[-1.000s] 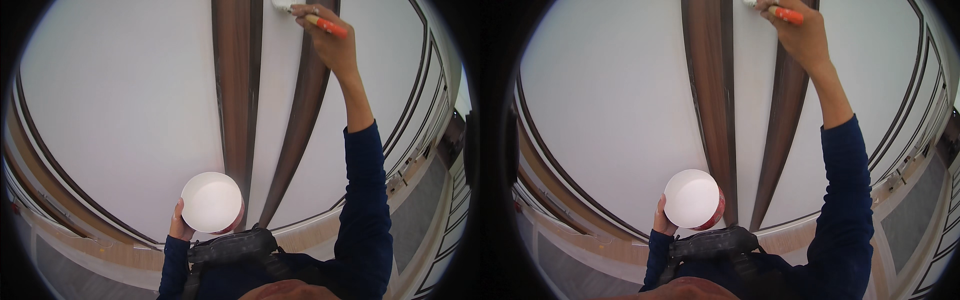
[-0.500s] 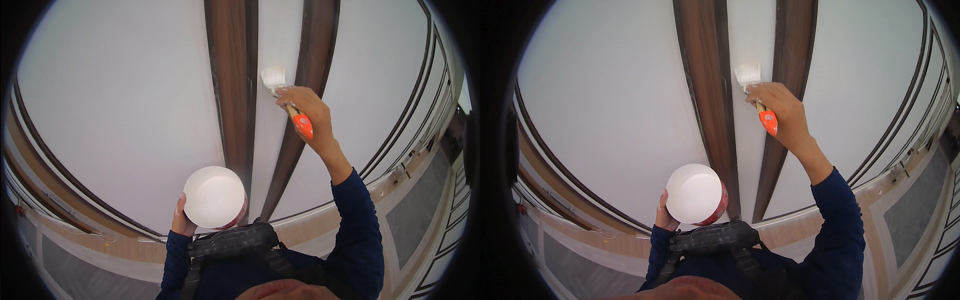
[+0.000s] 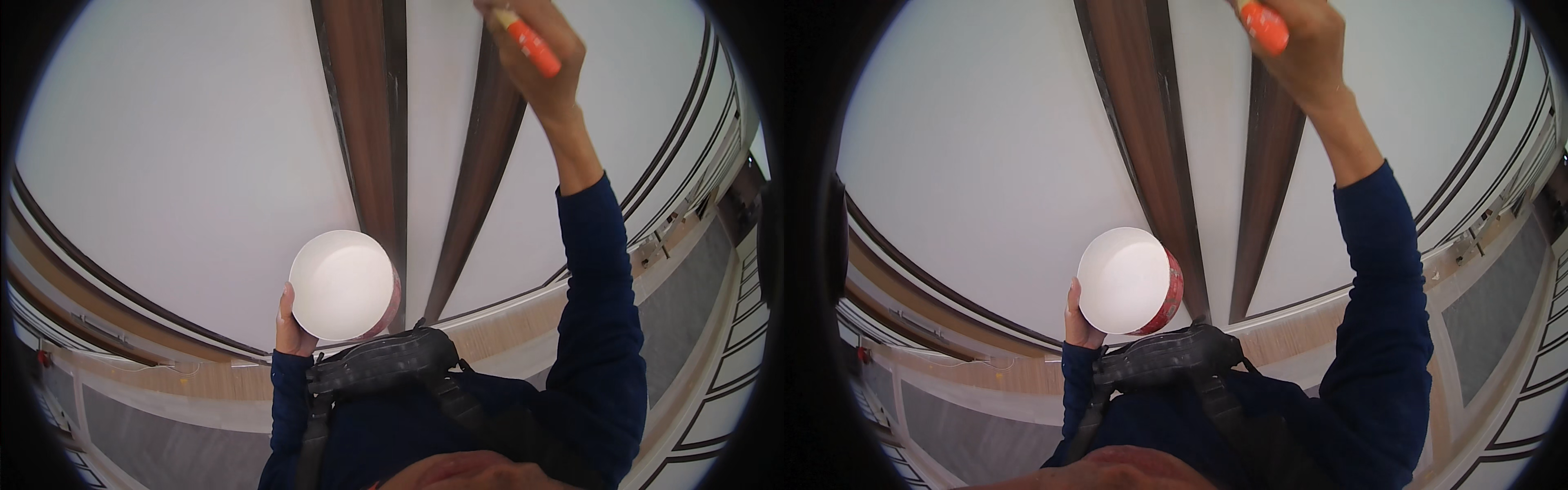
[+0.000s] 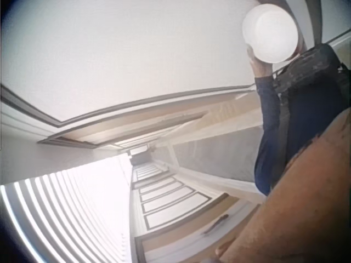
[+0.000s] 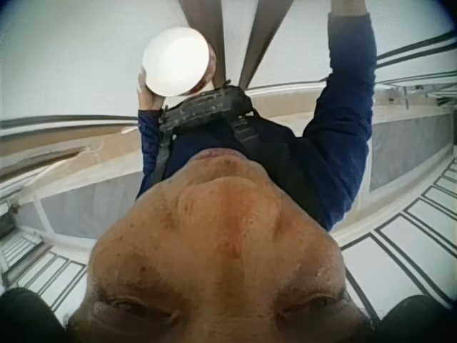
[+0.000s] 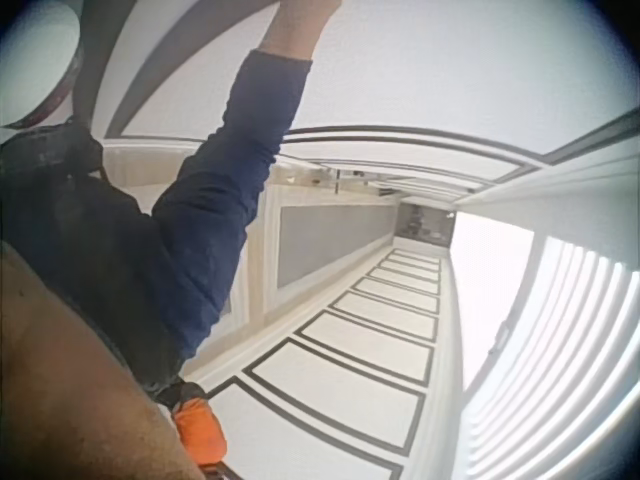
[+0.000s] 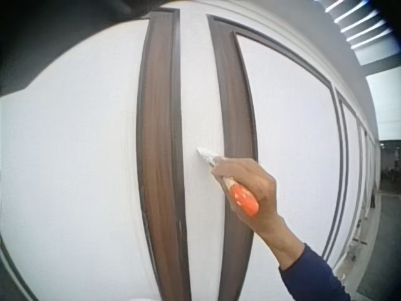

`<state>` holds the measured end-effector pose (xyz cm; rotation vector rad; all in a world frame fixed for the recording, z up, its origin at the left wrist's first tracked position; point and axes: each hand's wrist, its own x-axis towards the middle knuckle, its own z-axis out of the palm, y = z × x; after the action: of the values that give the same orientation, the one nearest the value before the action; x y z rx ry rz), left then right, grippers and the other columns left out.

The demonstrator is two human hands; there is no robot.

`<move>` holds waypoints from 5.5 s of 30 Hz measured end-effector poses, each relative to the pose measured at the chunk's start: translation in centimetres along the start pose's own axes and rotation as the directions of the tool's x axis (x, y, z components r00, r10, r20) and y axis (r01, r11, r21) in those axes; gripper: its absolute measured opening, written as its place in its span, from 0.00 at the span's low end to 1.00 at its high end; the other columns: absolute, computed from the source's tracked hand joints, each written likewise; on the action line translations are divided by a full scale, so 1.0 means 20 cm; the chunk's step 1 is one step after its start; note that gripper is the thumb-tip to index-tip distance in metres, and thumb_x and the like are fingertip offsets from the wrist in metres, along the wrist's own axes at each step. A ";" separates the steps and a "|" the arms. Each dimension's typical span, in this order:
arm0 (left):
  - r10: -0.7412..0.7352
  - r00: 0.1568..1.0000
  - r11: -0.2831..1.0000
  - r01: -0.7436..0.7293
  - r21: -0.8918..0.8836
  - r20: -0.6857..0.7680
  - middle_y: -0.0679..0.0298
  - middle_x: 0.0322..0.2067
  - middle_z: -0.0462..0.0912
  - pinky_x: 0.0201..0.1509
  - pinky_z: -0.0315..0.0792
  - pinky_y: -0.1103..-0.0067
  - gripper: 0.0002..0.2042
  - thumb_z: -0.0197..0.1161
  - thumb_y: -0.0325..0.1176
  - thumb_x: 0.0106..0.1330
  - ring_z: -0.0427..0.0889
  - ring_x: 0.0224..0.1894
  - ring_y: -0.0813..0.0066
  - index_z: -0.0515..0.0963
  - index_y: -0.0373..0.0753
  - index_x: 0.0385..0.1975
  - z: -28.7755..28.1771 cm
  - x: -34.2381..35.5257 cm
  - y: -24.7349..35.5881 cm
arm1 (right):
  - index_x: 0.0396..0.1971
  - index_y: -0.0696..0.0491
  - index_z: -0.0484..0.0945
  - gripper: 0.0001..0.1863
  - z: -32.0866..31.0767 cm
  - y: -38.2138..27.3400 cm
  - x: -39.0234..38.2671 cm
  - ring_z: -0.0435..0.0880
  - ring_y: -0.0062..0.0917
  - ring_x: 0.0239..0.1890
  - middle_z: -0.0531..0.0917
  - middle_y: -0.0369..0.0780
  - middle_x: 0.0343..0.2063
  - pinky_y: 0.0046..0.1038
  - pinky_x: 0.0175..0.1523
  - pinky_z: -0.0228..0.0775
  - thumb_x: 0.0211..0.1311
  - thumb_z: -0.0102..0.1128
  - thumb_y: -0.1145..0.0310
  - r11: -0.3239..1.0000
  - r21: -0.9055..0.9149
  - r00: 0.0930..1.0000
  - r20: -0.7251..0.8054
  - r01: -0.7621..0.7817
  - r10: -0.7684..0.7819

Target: The person paints the white ceiling around dark wooden beams using a paintbrush and a small container of white paint. They repeatedly dip the brush into the container and apply paint to the ceiling surface, working along the edges of the beams.

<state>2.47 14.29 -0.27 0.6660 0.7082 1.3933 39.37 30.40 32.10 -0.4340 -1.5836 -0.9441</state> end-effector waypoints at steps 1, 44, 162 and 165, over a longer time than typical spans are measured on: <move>0.000 1.000 1.000 0.000 0.001 -0.008 0.50 0.66 0.77 0.69 0.77 0.61 0.37 0.54 0.61 0.78 0.80 0.66 0.56 0.66 0.34 0.73 0.01 -0.01 0.00 | 0.41 0.49 0.87 0.12 0.02 -0.01 -0.09 0.88 0.33 0.38 0.90 0.35 0.38 0.29 0.41 0.82 0.56 0.75 0.75 0.988 0.019 0.988 0.030 0.152 -0.152; -0.017 1.000 1.000 0.017 -0.008 0.001 0.51 0.66 0.77 0.70 0.76 0.60 0.35 0.56 0.58 0.78 0.80 0.66 0.56 0.66 0.34 0.73 0.00 0.00 0.01 | 0.42 0.60 0.84 0.06 0.10 0.07 0.51 0.87 0.19 0.35 0.88 0.39 0.35 0.22 0.44 0.82 0.69 0.67 0.75 0.682 0.691 0.822 -0.228 -0.241 0.521; -0.038 0.999 0.999 0.038 0.014 0.006 0.48 0.67 0.75 0.69 0.77 0.61 0.37 0.52 0.60 0.80 0.79 0.67 0.55 0.64 0.33 0.74 -0.01 0.00 0.01 | 0.36 0.58 0.85 0.04 0.03 -0.23 -0.26 0.85 0.15 0.34 0.90 0.37 0.35 0.20 0.42 0.77 0.66 0.71 0.74 0.851 0.137 0.856 0.198 -0.507 0.477; -0.044 0.999 0.999 0.044 0.032 0.002 0.48 0.68 0.75 0.69 0.77 0.61 0.37 0.51 0.60 0.80 0.79 0.67 0.55 0.64 0.33 0.74 -0.01 0.00 0.01 | 0.34 0.58 0.83 0.02 0.12 -0.31 -0.26 0.85 0.17 0.35 0.89 0.38 0.34 0.23 0.41 0.77 0.66 0.68 0.78 0.786 0.388 0.832 -0.079 -0.481 0.548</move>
<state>2.23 14.34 -0.22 0.6730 0.7401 1.3430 34.55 29.67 25.22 -0.4754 -1.3174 -0.2546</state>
